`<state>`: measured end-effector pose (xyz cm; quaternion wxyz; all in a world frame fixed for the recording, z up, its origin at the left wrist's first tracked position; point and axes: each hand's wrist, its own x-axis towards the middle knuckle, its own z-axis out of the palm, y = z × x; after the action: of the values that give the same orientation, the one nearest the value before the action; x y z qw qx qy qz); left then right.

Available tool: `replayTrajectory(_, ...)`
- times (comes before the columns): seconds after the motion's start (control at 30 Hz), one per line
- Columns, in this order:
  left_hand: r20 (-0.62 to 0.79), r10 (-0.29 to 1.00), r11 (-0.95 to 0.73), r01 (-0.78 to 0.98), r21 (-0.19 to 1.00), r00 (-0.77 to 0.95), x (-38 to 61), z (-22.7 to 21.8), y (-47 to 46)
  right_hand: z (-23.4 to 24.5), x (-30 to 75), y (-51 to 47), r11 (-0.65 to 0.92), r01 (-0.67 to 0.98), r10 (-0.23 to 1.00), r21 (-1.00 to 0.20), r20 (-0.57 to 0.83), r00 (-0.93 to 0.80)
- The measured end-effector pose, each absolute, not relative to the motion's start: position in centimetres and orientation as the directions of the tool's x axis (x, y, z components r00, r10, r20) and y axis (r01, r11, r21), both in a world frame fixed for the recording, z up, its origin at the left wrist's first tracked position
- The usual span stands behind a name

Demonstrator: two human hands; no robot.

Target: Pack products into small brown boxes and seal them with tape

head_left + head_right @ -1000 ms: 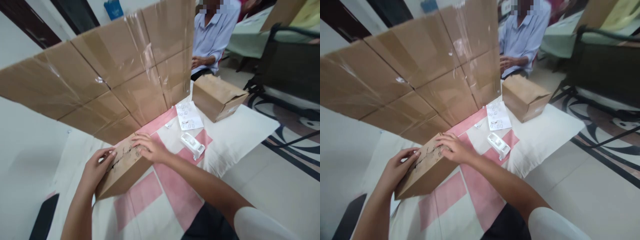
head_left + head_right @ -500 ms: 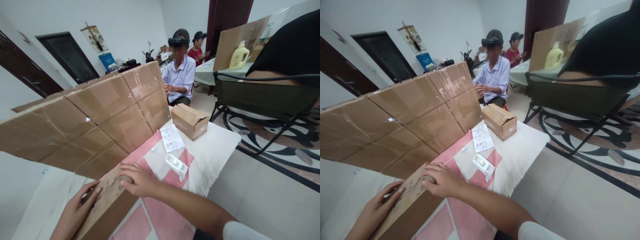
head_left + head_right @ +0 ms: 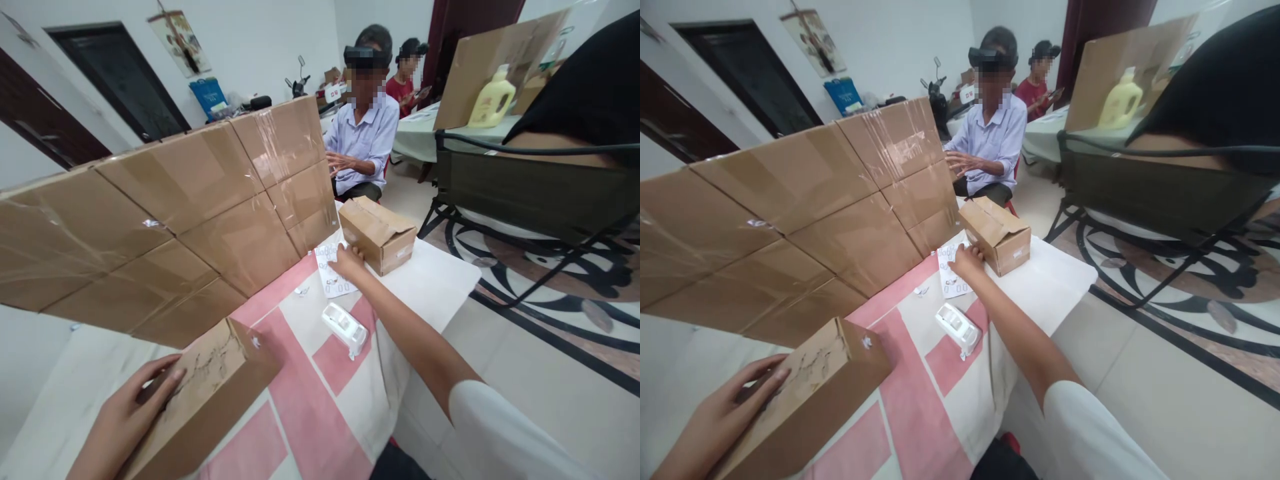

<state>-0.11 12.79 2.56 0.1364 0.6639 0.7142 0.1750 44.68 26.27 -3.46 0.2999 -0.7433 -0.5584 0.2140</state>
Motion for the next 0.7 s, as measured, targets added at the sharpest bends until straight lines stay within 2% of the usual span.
replayTrajectory(0.07,0.042,0.997,0.044,0.902,0.43,-0.068,-0.3,2.8,12.9,-5.0,43.6,27.1,-0.224,0.687,0.946,-0.691,0.016,0.325)
replayTrajectory(0.13,0.116,0.993,-0.038,0.92,0.39,-0.009,-0.2,3.5,12.6,-6.1,42.7,27.4,-0.195,0.655,0.948,-0.73,0.032,0.318)
replayTrajectory(0.2,0.301,0.95,-0.171,0.941,0.292,0.079,0.7,4.6,11.7,-6.9,42.3,27.7,-0.14,0.593,0.957,-0.793,0.045,0.287)
replayTrajectory(0.27,0.537,0.834,-0.272,0.942,0.198,0.128,3.2,5.6,10.5,-7.3,42.2,28.1,-0.088,0.507,0.966,-0.857,0.05,0.252)
replayTrajectory(0.33,0.685,0.721,-0.324,0.924,0.203,0.103,7.6,6.0,9.7,-7.6,42.2,28.4,-0.043,0.419,0.976,-0.907,0.052,0.213)
replayTrajectory(0.37,0.745,0.658,-0.414,0.879,0.237,0.109,10.4,5.8,9.7,-7.6,42.1,28.5,-0.02,0.377,0.981,-0.926,0.054,0.185)
replayTrajectory(0.43,0.686,0.659,-0.618,0.742,0.261,0.308,16.2,4.7,11.0,-7.6,41.9,28.4,0.034,0.3,0.99,-0.953,0.073,0.119)
replayTrajectory(0.5,0.677,0.632,-0.69,0.671,0.272,0.376,21.3,2.8,13.9,-7.4,41.6,28.1,0.094,0.226,0.993,-0.969,0.107,0.044)
replayTrajectory(0.7,0.554,0.816,-0.362,0.893,0.266,0.166,26.7,-2.1,22.8,-6.3,40.4,27.1,0.241,0.045,0.961,-0.97,0.232,-0.147)
